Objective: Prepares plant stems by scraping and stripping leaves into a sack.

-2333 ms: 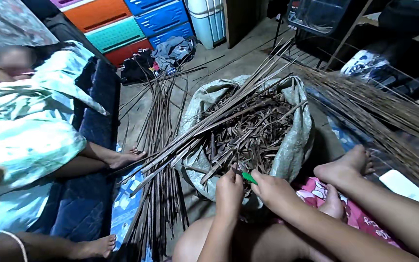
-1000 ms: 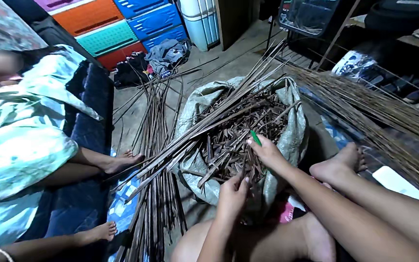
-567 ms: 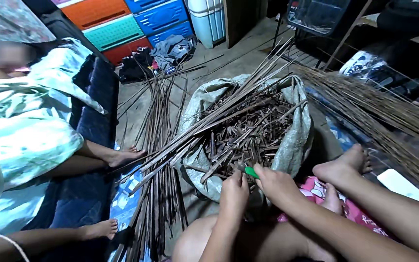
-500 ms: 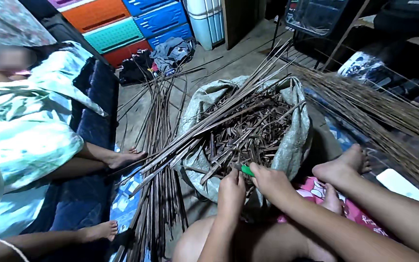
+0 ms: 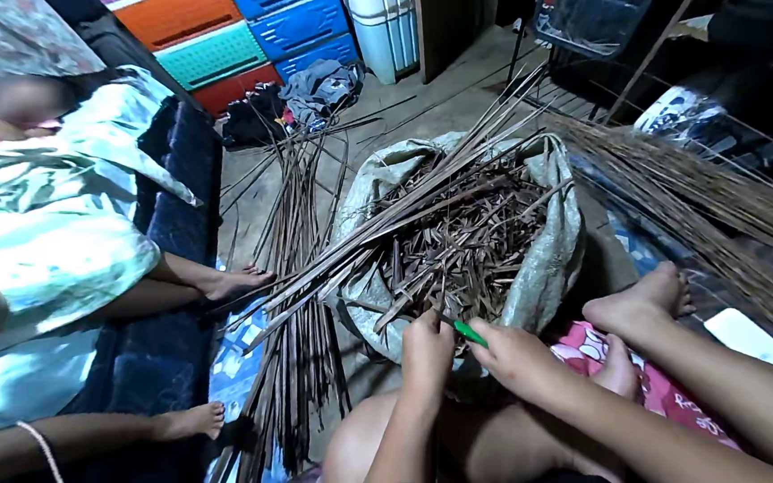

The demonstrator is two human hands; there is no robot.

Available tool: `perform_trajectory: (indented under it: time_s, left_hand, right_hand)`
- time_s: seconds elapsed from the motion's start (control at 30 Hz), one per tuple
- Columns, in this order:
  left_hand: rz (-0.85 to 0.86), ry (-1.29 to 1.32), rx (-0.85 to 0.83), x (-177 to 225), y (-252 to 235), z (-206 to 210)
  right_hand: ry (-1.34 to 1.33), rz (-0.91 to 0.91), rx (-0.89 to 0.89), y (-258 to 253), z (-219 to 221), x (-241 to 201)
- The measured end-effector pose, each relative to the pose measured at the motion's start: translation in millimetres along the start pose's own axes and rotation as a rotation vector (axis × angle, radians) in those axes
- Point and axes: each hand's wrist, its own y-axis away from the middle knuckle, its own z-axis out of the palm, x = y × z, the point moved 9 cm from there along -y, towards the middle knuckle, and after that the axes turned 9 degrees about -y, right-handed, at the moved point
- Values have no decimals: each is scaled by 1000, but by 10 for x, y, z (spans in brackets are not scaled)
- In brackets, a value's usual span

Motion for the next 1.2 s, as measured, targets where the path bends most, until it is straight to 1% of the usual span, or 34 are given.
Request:
perform_trajectory:
  time_s: [0.1,0.23,0.4,0.5,0.67,0.73,0.83,0.9,0.97,1.03,1.07,1.13,1.2]
  left_hand:
    - [10,-25,13,24,35,2]
    - [37,-36,31,57,16,6]
    - [52,-3,-3,64,40,66]
    - [62,37,28,28,22,42]
    - [46,133,13,-3,-10,36]
    - [50,210,5,-6,1,51]
    - [38,435,-62,7,20,113]
    - [25,605,-128,36,47,168]
    - [18,705,-167,38,52,202]
    - [7,746,-174,17,29,205]
    - [0,752,-173,3,17,204]
    - [-10,745,-158,-12,-1,196]
    - [-12,663,-107,-17,-8,164]
  right_hand:
    - [96,44,17,-9,-15,11]
    - [201,66,187,-128,-97,-21]
    - [139,192,272,-477,-439,155]
    - [103,177,249,-464,-530,132]
    - [62,23,103,-180,-174,6]
    - [95,0,122,-163,-127,29]
    - [109,-12,225,-290,-248,95]
    - [70,72,260,-419,-426,172]
    - [23,125,289,-491,-619,209]
    - [23,85,282,-447,-684,144]
    - [31,45,265,-391,-648,97]
    - [54,-28,205,-255,-483,19]
    - [105,-55,144,-150,-311,-19]
